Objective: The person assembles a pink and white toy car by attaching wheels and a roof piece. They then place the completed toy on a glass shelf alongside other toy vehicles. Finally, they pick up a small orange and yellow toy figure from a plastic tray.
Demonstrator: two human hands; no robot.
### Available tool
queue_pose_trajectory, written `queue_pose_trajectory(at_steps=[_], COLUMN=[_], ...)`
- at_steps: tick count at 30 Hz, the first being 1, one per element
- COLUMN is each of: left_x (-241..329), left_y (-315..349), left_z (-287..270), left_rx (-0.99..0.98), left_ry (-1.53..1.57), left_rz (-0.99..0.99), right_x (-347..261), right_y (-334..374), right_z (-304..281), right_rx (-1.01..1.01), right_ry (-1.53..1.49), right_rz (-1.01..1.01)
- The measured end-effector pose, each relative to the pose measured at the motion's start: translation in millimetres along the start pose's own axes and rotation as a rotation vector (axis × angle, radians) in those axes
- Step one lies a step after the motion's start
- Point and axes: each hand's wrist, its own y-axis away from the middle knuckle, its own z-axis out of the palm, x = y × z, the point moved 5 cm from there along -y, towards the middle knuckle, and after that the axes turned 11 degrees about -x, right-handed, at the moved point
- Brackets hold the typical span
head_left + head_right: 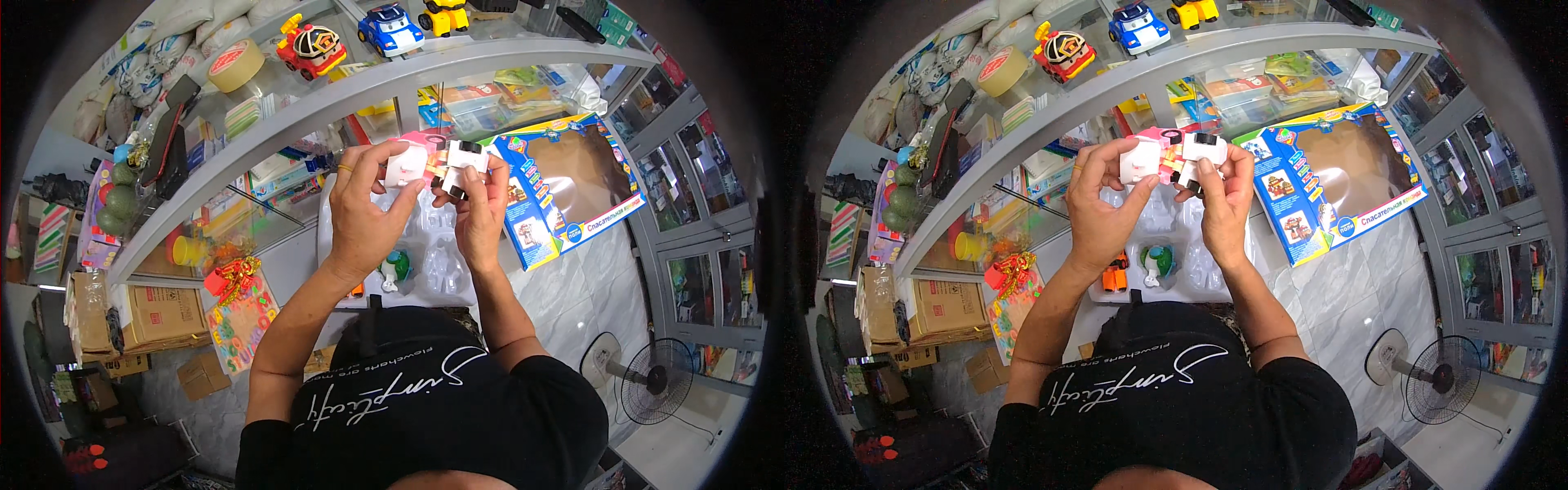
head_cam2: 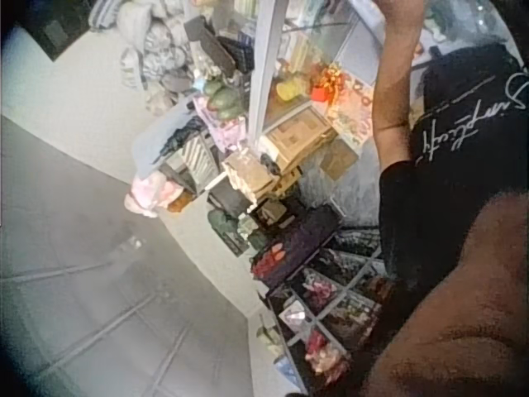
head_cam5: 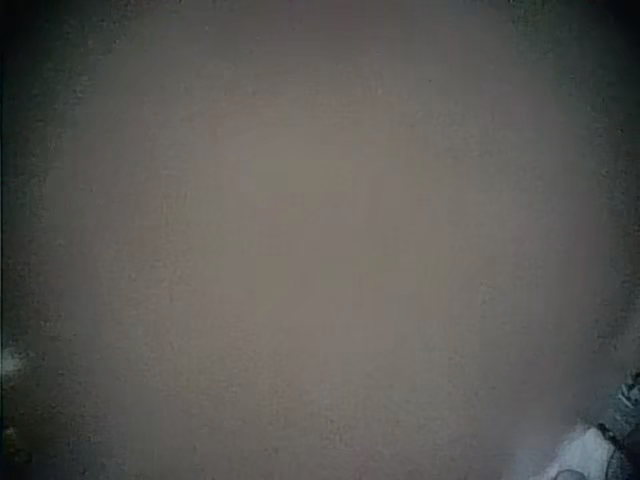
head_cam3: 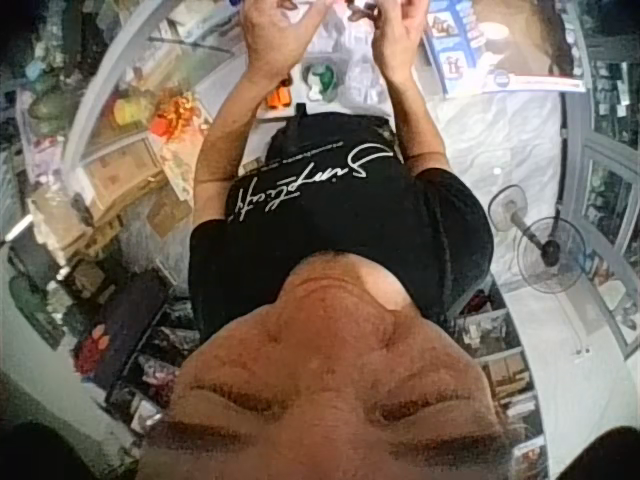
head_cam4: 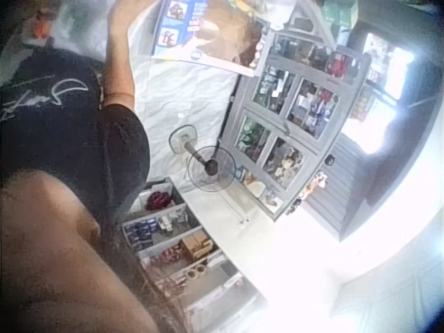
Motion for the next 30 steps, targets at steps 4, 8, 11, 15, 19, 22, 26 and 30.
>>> queue_pose_trajectory(at_steps=[4, 8, 11, 15, 19, 22, 26, 30], left_x=[5, 7, 14, 13, 3, -2, -11, -2], left_y=[-1, -2, -1, -1, -3, -4, -1, 0], left_z=[-2, -3, -6, -9, -3, 0, 0, -12], left_rx=[-0.027, 0.004, -0.007, -0.091, -0.178, -0.236, -0.221, -0.178], left_ry=[-0.011, 0.172, 0.138, 0.090, 0.190, 0.191, 0.332, 0.130], left_rz=[0.004, 0.094, 0.168, 0.151, 0.099, 0.104, 0.052, 0.138], right_x=[2, 14, 27, 33, 35, 43, 43, 25], right_y=[-2, -4, -2, 2, 8, 14, 19, -1], right_z=[5, -2, -5, 1, 10, 15, 16, -9], right_rx=[-0.024, -0.018, 0.007, -0.020, -0.029, -0.244, -0.183, -0.130], right_ry=[-0.085, -0.324, -0.561, -0.802, -0.852, -1.027, -0.655, 0.197], right_rz=[0.088, 0.249, 0.364, 0.494, 0.615, 0.612, 0.692, 0.256])
